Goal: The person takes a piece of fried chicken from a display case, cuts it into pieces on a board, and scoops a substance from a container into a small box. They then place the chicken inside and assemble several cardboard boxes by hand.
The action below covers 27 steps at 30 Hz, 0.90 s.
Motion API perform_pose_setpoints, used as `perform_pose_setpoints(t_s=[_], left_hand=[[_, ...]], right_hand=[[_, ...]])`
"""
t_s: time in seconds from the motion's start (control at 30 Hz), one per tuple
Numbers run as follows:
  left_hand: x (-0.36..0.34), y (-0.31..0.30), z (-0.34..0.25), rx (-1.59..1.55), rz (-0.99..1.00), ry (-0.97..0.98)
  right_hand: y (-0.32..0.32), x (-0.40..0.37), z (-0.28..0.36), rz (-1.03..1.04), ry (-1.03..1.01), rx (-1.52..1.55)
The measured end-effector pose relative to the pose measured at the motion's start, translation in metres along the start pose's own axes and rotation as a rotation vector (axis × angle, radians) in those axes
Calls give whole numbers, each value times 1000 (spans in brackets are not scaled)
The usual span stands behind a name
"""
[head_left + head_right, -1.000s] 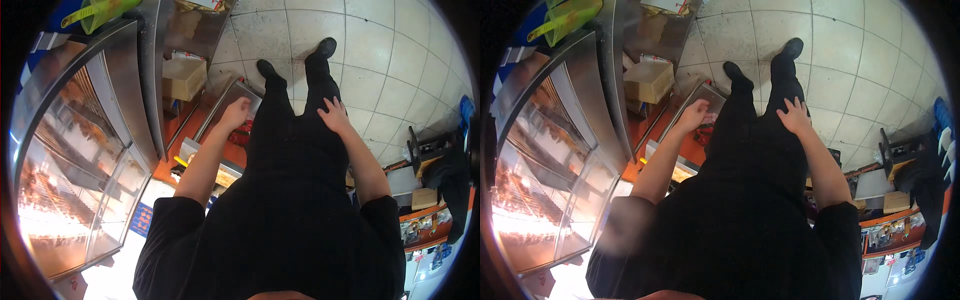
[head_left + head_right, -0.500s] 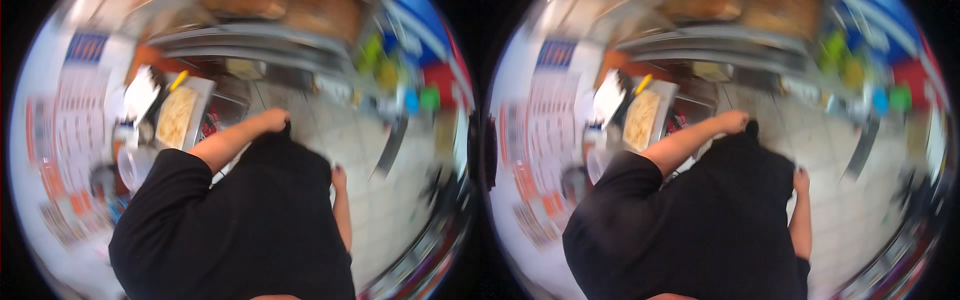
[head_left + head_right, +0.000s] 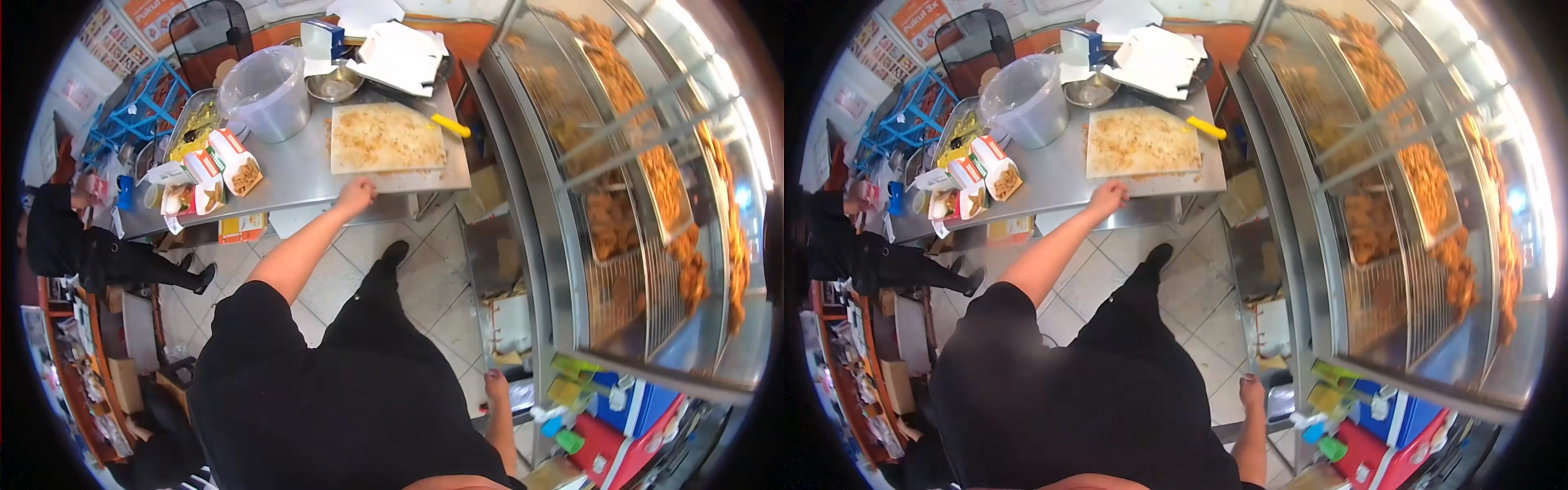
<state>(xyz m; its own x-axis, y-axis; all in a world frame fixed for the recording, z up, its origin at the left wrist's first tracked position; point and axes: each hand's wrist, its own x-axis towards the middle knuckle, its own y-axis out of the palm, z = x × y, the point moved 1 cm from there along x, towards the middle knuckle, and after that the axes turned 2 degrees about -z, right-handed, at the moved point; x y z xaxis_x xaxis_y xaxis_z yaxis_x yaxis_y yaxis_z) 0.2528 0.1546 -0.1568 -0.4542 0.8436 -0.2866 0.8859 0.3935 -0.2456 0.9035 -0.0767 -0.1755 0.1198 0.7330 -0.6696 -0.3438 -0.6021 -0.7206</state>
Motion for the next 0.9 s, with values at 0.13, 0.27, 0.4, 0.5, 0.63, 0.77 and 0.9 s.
perform_pose_setpoints(t_s=[0.13,0.27,0.4,0.5,0.63,0.77,0.9], left_hand=[[107,-30,-56,-110,-149,-105],[215,-19,-114,-598,-228,-276],[278,0,-147,-654,-314,-278],[290,13,-128,-763,-321,-279],[277,4,-122,-1160,138,-273],[300,-17,-87,-953,331,-397],[319,-23,-90,-929,321,-420]], right_hand=[[39,69,63,-88,-43,791],[20,55,180,104,-165,544],[-6,87,228,123,-159,515],[-19,115,260,89,-103,579],[-20,155,253,-157,36,575],[-36,171,283,-158,-41,452],[-9,216,277,110,-62,240]])
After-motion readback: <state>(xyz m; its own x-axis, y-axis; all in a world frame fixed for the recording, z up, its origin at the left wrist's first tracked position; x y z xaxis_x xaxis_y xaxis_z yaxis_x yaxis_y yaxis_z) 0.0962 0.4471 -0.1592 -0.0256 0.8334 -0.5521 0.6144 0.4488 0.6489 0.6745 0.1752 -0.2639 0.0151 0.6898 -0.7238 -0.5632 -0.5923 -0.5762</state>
